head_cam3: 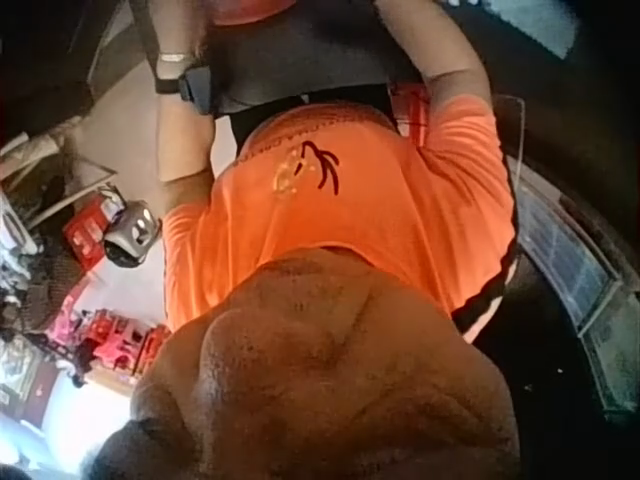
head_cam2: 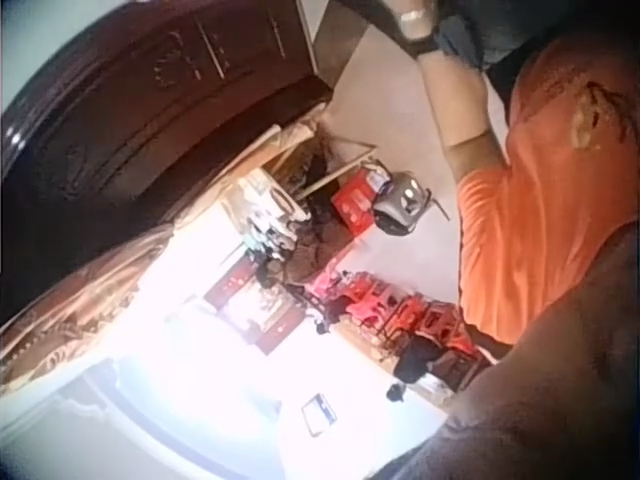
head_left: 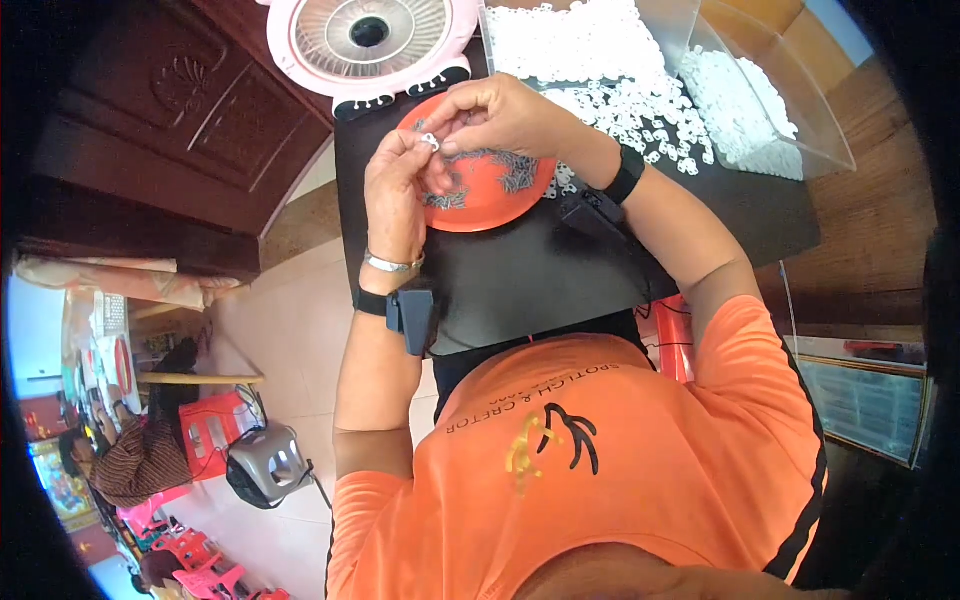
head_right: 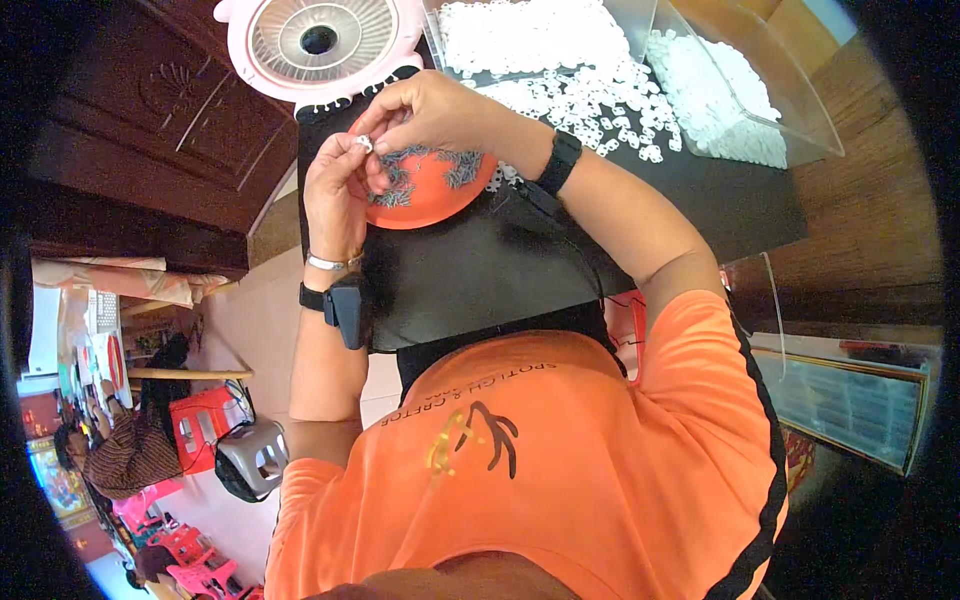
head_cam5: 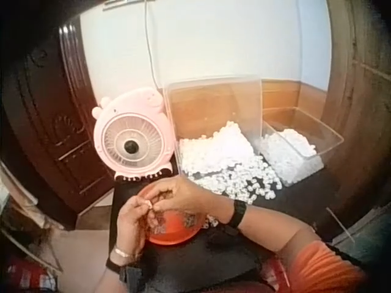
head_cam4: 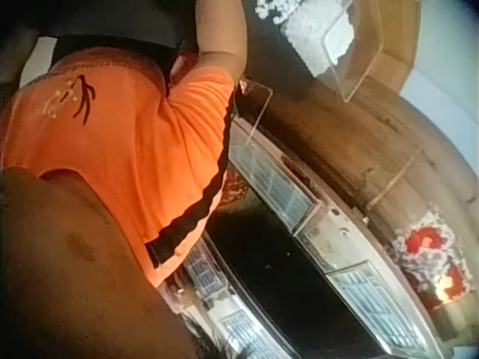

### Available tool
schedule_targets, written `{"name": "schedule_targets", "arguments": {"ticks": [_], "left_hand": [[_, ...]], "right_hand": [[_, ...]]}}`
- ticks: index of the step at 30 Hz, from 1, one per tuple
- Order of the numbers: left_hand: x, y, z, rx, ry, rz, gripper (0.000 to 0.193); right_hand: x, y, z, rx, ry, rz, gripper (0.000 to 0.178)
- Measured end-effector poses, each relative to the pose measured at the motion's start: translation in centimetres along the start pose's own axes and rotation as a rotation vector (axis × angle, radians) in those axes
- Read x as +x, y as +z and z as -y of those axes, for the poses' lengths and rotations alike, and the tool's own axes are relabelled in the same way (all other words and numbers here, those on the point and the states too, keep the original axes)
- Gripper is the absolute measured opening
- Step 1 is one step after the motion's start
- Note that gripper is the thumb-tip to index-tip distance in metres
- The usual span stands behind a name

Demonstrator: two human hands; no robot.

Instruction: Assembling small white plastic components with metal rings at a manual production workstation.

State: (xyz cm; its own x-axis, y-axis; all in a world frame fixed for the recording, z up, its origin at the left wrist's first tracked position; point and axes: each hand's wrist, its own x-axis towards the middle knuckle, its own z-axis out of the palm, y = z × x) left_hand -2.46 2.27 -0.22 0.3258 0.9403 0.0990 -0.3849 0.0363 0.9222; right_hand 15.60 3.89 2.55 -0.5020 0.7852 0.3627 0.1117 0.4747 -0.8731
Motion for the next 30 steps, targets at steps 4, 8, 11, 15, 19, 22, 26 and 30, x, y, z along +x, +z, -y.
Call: {"name": "schedule_targets", "arguments": {"ticks": [4, 8, 11, 15, 19, 22, 26, 30], "left_hand": [[-0.1, 0.1, 0.2, 0.058, 0.019, -0.087, 0.008], [-0.2, 0.3, 0.2, 0.077, -0.033, -0.066, 0.011], [-0.2, 0.2, 0.1, 0.095, -0.079, -0.044, 0.013], [-0.1, -0.2, -0.5, 0.198, -0.105, -0.043, 0.012], [0.0, -0.7, -0.6, 0.19, 0.002, -0.158, 0.011], [0.1, -0.8, -0.7, 0.143, 0.051, -0.233, 0.011], [0.1, -0.8, -0.6, 0.138, 0.083, -0.268, 0.01], [0.0, -0.7, -0.7, 0.124, 0.092, -0.277, 0.01]], "right_hand": [[-0.1, 0.3, 0.6, -0.066, 0.017, -0.027, 0.023], [-0.3, 0.7, -0.2, -0.239, -0.08, -0.075, 0.021], [-0.1, 0.6, -0.5, -0.351, -0.213, -0.06, 0.02], [-0.2, 0.7, -0.4, -0.39, -0.264, -0.034, 0.019], [-0.3, 0.1, -0.9, -0.484, -0.124, 0.016, 0.017], [-0.7, -0.1, -0.2, -0.655, -0.002, 0.133, 0.016], [-1.2, 0.5, -1.7, -0.892, -0.01, 0.253, 0.015], [-1.2, 0.9, -2.8, -0.957, -0.014, 0.263, 0.013]]}}
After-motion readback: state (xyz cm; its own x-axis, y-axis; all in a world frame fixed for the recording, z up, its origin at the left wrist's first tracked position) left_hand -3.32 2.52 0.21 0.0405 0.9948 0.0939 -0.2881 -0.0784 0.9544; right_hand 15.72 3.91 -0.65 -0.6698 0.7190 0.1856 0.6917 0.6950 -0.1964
